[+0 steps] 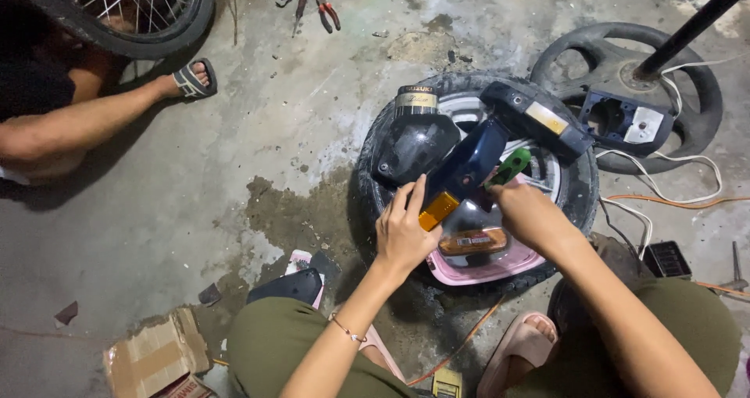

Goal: The person scrubs a dark blue motorcycle part with a sponge, repeatedly dipping the sponge into a pink basin of water. The part is held over a tire used as a work surface, and the person rotates the part to clean different sides.

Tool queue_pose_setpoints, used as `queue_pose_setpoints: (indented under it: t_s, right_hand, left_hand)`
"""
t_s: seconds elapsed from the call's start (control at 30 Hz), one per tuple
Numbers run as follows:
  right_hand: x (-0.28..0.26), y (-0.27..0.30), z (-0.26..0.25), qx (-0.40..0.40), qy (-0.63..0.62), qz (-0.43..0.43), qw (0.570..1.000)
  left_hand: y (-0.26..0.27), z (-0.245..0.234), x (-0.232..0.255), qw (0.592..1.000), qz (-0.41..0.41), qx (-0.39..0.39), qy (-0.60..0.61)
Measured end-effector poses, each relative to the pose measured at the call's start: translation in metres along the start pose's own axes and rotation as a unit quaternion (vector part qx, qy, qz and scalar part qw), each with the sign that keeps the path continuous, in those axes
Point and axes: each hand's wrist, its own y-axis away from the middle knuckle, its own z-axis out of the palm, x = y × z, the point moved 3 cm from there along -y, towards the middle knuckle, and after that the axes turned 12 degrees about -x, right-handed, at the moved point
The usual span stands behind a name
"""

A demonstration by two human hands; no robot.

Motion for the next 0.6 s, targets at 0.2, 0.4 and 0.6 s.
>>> queue_pose_setpoints:
  t_s: [0.2,0.4,0.6]
  right_hand:
    - [-0.013,-0.006,0.014,-0.035,0.098,-0.059,0.993]
    - [-0.02,-0.008,0.031,-0.072,0.076,-0.081,0.991]
    - [-0.025,-0.014,0.037,-0.082,0.089,-0.086,0.989]
  left_hand:
    - [-0.001,0.002,0.005,1.0,0.02,0.015,-0.013]
    - [-0.003,-0.003,-0.001,1.0,0.015,0.023,0.001]
    - [-0.004,-0.006,-0.003,0.999,0.015,0.038,-0.014]
